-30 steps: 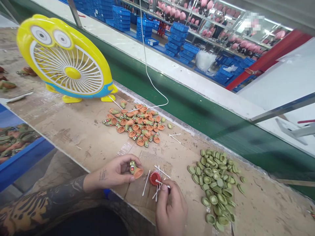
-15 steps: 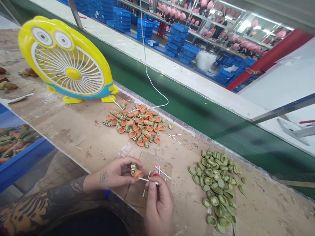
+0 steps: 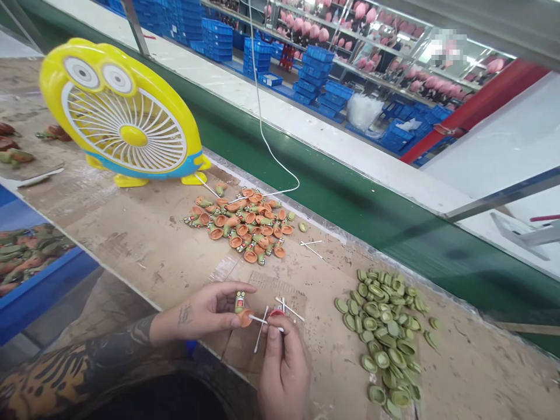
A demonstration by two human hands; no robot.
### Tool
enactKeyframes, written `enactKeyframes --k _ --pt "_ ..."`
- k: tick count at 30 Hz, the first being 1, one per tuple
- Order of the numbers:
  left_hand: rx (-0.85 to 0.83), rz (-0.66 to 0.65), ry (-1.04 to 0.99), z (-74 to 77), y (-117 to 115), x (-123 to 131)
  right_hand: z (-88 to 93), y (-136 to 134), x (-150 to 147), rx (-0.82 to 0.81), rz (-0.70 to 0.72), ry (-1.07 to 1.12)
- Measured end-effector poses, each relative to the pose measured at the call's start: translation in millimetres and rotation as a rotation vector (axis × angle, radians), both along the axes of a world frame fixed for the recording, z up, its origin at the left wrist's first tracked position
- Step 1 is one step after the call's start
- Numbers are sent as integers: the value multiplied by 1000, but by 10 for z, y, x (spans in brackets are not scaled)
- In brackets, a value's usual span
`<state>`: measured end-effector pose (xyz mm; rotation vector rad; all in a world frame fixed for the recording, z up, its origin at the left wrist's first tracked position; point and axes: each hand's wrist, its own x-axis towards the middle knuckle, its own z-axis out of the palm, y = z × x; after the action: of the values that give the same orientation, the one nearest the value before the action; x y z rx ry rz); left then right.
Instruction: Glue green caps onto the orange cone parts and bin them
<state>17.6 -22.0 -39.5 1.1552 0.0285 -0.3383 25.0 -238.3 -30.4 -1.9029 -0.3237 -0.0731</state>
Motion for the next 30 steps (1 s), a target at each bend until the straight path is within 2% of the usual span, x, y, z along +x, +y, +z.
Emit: enactKeyframes --k 6,11,17,24,30 --pt "-11 21 15 19 21 8 10 9 1 37 36 -25" --pt "-75 -18 8 67 49 16 9 12 -17 79 60 -8" --pt "-88 -14 -26 27 62 20 -38 1 -74 177 67 72" --pt "-34 -3 -62 -2 66 8 14 58 -46 211 42 120" --pt "-58 -21 -45 11 55 10 46 26 -28 221 -6 22"
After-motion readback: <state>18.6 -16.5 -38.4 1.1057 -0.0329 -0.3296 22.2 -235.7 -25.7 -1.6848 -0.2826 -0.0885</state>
